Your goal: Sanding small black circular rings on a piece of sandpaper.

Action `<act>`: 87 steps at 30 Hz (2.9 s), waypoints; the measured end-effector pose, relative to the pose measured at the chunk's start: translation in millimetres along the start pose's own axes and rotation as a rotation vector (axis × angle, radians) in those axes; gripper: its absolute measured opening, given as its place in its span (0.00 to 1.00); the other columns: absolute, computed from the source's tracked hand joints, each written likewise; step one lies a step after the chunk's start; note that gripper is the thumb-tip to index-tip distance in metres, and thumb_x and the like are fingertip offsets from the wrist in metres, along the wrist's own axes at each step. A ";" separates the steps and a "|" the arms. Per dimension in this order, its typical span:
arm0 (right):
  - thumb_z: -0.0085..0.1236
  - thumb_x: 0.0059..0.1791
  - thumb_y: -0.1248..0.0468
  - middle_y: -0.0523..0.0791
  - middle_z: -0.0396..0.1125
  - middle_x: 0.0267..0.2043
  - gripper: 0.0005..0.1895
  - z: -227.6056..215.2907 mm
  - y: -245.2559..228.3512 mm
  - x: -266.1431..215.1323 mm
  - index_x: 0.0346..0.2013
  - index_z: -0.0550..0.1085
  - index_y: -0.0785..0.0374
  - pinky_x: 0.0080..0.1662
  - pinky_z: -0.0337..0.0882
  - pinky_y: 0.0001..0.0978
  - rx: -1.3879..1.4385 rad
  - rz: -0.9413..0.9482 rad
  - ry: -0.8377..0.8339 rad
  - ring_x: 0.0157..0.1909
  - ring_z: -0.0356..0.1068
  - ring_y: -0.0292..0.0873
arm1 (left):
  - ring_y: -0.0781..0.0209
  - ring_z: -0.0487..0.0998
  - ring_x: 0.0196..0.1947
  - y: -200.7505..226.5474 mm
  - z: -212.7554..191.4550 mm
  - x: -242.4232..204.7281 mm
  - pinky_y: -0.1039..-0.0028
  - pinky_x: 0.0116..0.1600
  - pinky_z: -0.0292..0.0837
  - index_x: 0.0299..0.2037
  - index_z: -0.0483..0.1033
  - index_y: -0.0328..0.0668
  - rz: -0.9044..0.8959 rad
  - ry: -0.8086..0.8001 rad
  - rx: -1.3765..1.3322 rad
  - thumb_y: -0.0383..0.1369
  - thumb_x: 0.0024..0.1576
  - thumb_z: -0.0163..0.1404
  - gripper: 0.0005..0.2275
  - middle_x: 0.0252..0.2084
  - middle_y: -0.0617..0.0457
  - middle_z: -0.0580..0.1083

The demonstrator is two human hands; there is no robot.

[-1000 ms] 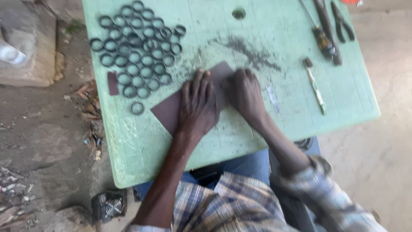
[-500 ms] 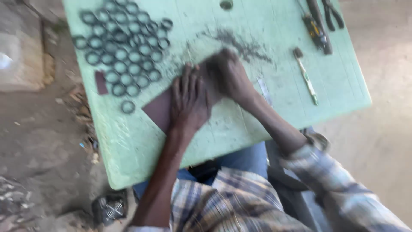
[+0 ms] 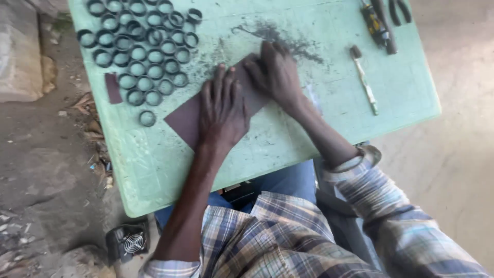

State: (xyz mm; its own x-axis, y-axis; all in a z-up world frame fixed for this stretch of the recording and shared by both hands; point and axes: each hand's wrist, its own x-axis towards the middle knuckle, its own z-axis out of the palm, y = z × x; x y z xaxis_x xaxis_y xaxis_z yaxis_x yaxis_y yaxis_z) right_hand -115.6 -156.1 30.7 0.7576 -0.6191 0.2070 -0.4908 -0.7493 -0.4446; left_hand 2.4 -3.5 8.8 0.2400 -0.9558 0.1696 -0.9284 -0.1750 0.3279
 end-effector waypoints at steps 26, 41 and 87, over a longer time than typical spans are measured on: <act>0.69 0.48 0.61 0.48 0.67 0.34 0.14 -15.0 10.5 5.6 0.30 0.71 0.66 0.41 0.74 0.44 0.096 -0.091 -0.131 0.36 0.70 0.49 | 0.41 0.44 0.77 -0.1 1.7 0.2 0.45 0.75 0.38 0.59 0.64 0.26 0.049 0.063 0.029 0.38 0.61 0.41 0.22 0.73 0.33 0.56; 0.63 0.46 0.75 0.49 0.70 0.51 0.08 -41.0 -1.5 12.9 0.38 0.76 0.64 0.57 0.74 0.40 0.255 -0.371 -0.147 0.55 0.71 0.50 | 0.43 0.43 0.79 2.9 -3.1 -1.1 0.45 0.77 0.38 0.63 0.63 0.26 0.043 0.057 0.028 0.38 0.64 0.39 0.22 0.76 0.35 0.54; 0.57 0.53 0.71 0.59 0.68 0.42 0.05 -14.5 -3.9 11.7 0.42 0.79 0.68 0.44 0.70 0.50 0.081 -0.123 0.054 0.41 0.69 0.60 | 0.42 0.46 0.79 -2.9 -3.8 -4.0 0.45 0.76 0.43 0.62 0.66 0.23 0.088 0.087 0.057 0.37 0.66 0.41 0.21 0.75 0.36 0.56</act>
State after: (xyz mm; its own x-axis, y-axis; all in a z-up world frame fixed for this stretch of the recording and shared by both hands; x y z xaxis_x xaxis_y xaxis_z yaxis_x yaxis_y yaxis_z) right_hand -111.0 -163.8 47.6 0.7846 -0.5370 0.3099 -0.3575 -0.8002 -0.4815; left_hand 5.2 1.7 10.7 0.1786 -0.9443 0.2763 -0.9609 -0.1071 0.2552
